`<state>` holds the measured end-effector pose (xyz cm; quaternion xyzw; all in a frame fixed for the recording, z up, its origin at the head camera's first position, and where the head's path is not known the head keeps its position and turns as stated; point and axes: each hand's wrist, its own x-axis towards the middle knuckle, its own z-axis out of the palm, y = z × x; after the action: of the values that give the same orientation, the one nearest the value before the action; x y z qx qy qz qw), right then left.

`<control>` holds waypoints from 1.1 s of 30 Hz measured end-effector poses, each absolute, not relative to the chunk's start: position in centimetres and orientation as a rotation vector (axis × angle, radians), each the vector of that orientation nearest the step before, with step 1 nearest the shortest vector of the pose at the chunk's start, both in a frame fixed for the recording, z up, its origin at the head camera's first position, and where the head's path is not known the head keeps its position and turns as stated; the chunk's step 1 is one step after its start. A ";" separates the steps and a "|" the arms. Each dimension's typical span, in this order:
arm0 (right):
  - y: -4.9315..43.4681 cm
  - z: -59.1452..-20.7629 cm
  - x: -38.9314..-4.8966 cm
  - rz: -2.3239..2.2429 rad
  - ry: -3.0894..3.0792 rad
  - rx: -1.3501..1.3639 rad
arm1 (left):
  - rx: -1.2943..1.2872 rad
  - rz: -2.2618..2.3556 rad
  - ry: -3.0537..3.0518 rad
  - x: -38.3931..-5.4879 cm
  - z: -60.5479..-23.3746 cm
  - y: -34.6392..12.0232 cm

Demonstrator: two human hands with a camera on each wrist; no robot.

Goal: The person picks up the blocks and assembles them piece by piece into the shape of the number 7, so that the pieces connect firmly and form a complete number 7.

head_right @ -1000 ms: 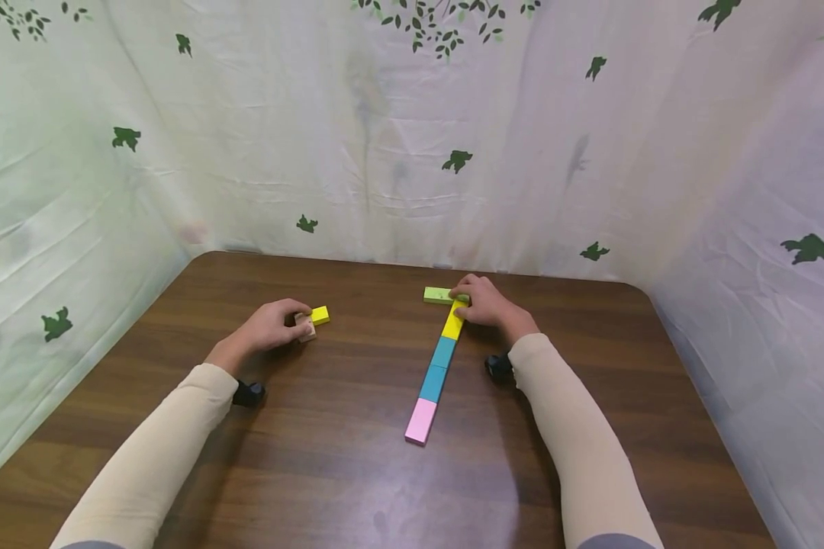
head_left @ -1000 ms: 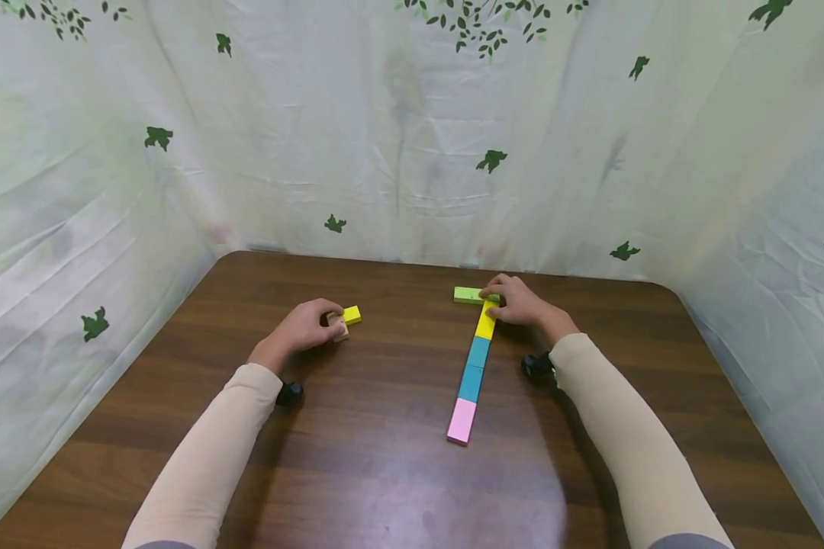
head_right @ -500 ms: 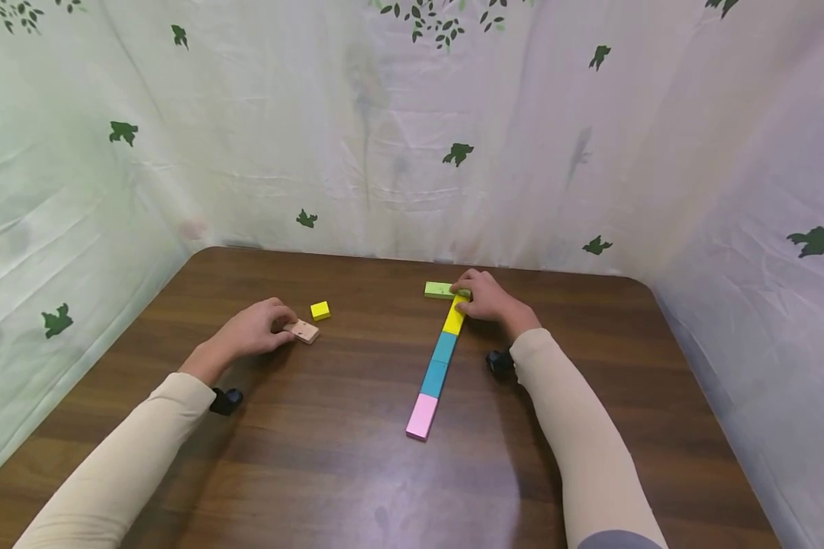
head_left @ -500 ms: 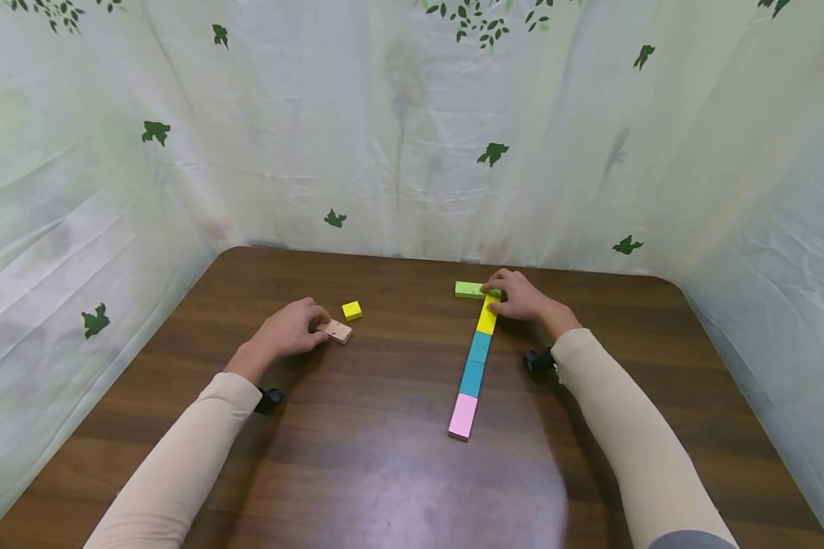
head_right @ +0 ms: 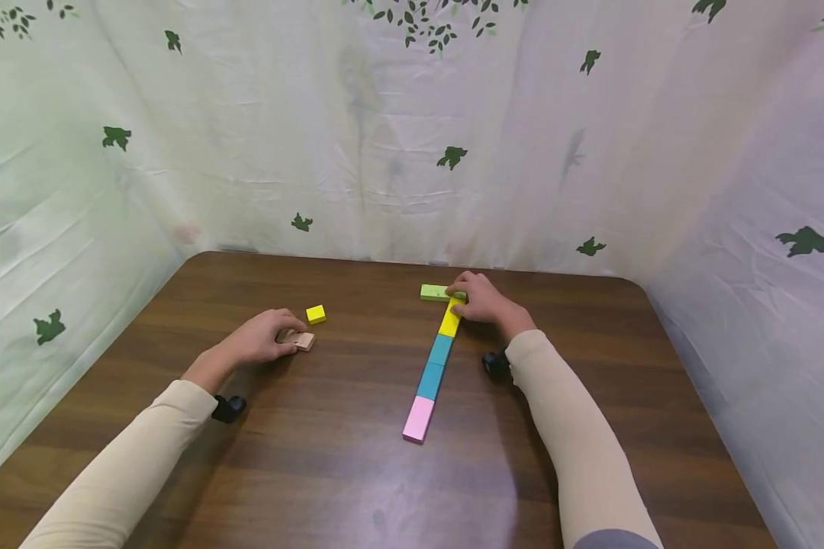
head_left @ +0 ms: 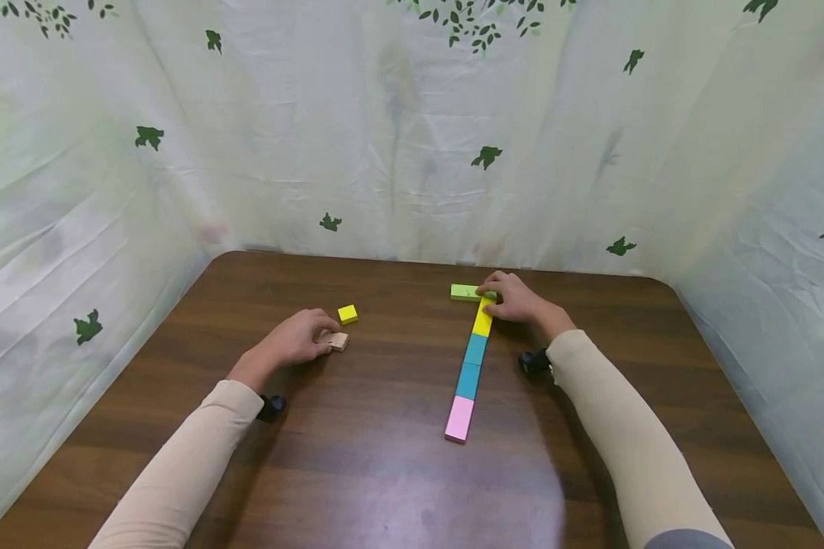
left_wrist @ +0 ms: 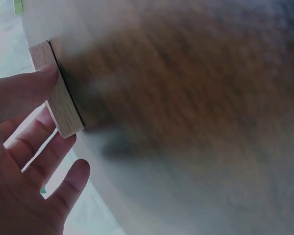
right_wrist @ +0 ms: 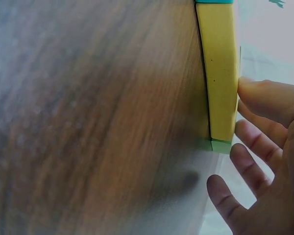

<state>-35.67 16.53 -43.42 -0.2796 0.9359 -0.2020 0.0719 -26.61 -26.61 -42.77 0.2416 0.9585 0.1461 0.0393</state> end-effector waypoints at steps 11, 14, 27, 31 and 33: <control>16.9 -43.8 -35.9 -0.623 2.808 -0.904 | 0.705 0.525 2.952 -26.7 -42.7 -25.6; 16.9 -43.7 -36.0 -0.621 2.815 -0.908 | 0.744 0.590 2.986 -26.8 -42.2 -24.6; 16.7 -43.8 -36.2 -0.599 2.816 -0.883 | 0.833 0.777 2.991 -28.7 -41.7 -18.4; 16.5 -43.6 -36.0 -0.611 2.808 -0.895 | 0.772 0.823 2.991 -30.1 -41.9 -17.0; 16.4 -43.5 -35.9 -0.615 2.811 -0.897 | 0.752 0.840 2.993 -30.8 -41.9 -16.4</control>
<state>-35.91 16.43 -43.47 -0.2969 0.9308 -0.2036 0.0636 -30.81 -16.37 -41.91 0.2351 0.9354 0.2626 -0.0282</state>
